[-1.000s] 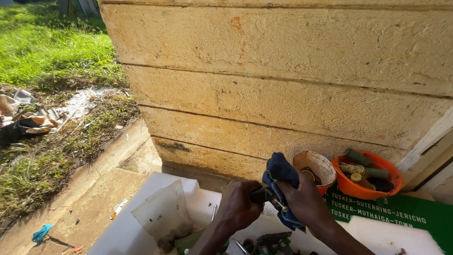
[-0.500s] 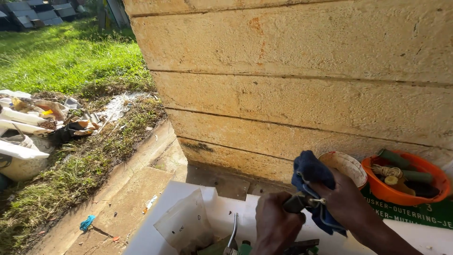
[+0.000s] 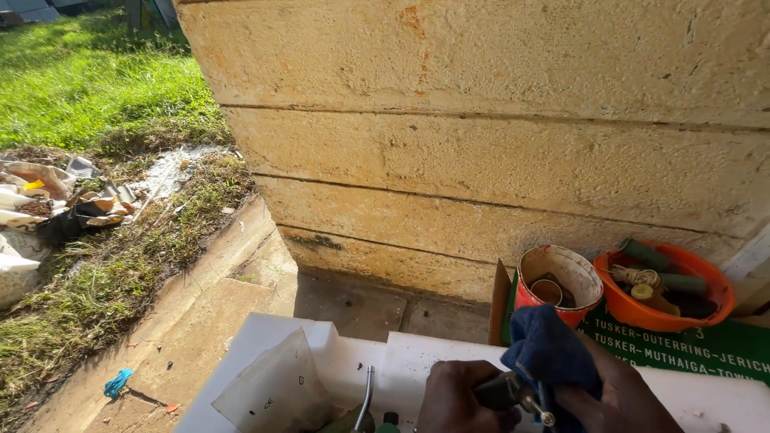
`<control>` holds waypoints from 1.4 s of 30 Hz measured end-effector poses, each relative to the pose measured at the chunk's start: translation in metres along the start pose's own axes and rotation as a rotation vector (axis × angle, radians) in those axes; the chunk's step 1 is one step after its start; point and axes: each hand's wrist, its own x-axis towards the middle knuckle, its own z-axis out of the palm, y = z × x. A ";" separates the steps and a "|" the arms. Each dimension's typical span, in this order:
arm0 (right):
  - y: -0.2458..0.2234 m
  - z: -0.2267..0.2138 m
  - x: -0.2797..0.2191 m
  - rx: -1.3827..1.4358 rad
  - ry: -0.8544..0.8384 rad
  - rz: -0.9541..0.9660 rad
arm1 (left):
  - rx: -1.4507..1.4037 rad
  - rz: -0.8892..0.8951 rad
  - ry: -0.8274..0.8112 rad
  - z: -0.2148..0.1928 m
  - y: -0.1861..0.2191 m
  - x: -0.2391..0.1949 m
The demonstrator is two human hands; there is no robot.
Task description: Cleaning and inspecting various mechanical parts using a cloth in an outdoor workspace.
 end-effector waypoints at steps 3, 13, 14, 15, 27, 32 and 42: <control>0.000 0.008 0.020 -0.032 -0.049 -0.095 | -0.101 -0.027 0.106 -0.006 -0.003 0.003; -0.017 0.018 0.056 -0.399 -0.237 -0.482 | -0.058 -0.043 0.376 -0.019 -0.003 0.011; -0.011 0.020 0.057 -0.400 -0.241 -0.486 | -0.058 -0.042 0.382 -0.019 -0.005 0.012; -0.006 0.020 0.058 -0.368 -0.199 -0.470 | -0.012 -0.075 0.341 -0.018 -0.006 0.012; 0.028 0.002 0.039 -0.090 0.058 -0.158 | -0.064 0.075 0.043 -0.010 -0.006 0.010; 0.036 -0.016 0.027 -0.234 0.072 -0.286 | -0.508 -0.228 -0.245 -0.015 0.000 0.009; 0.031 -0.007 0.036 0.090 0.043 0.007 | 0.179 0.205 0.049 -0.010 -0.009 0.012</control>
